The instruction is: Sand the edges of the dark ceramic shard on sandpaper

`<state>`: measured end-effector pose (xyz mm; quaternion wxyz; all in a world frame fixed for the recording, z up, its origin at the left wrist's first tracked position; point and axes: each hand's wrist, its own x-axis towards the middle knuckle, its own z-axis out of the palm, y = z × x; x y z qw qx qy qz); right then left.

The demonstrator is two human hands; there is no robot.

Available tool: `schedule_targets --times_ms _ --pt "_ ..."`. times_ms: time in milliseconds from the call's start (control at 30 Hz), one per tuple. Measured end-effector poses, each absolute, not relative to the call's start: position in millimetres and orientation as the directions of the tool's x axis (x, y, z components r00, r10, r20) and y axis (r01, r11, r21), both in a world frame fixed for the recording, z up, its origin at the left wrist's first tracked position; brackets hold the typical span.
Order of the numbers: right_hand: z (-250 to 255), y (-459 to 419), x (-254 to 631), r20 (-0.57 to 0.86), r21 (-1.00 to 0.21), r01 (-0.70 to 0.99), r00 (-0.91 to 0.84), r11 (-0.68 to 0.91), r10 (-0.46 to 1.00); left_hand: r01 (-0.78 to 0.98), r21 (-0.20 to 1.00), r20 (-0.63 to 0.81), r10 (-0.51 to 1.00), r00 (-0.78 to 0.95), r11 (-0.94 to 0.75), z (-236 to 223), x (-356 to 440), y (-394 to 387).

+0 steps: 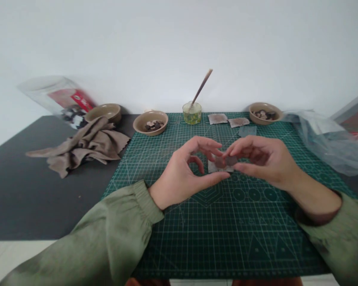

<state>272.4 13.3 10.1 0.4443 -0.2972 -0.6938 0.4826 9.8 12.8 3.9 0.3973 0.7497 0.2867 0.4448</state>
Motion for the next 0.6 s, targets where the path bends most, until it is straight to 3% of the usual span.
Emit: schedule_targets --times_ms 67,167,300,400,600 --pt "18.1 20.8 278.2 0.35 -0.875 0.177 -0.413 0.451 0.841 0.214 0.779 0.45 0.763 0.464 -0.589 4.3 8.4 18.9" --pt "28.7 33.7 281.3 0.347 -0.659 0.462 -0.514 0.594 0.784 0.458 0.515 0.422 0.679 0.601 -0.725 9.4 5.3 27.1" --pt "23.2 46.4 273.0 0.291 -0.397 0.574 -0.662 0.716 0.691 0.546 0.199 0.299 0.581 0.757 -0.814 15.4 5.7 35.1" --pt "9.6 50.4 268.4 0.248 -0.348 0.595 -0.687 0.724 0.683 0.533 0.16 0.25 0.557 0.792 -0.831 11.9 8.9 40.8" --pt "-2.4 52.3 273.3 0.311 -0.378 0.582 -0.653 0.72 0.691 0.527 0.255 0.282 0.584 0.761 -0.81 -3.3 8.1 49.8"
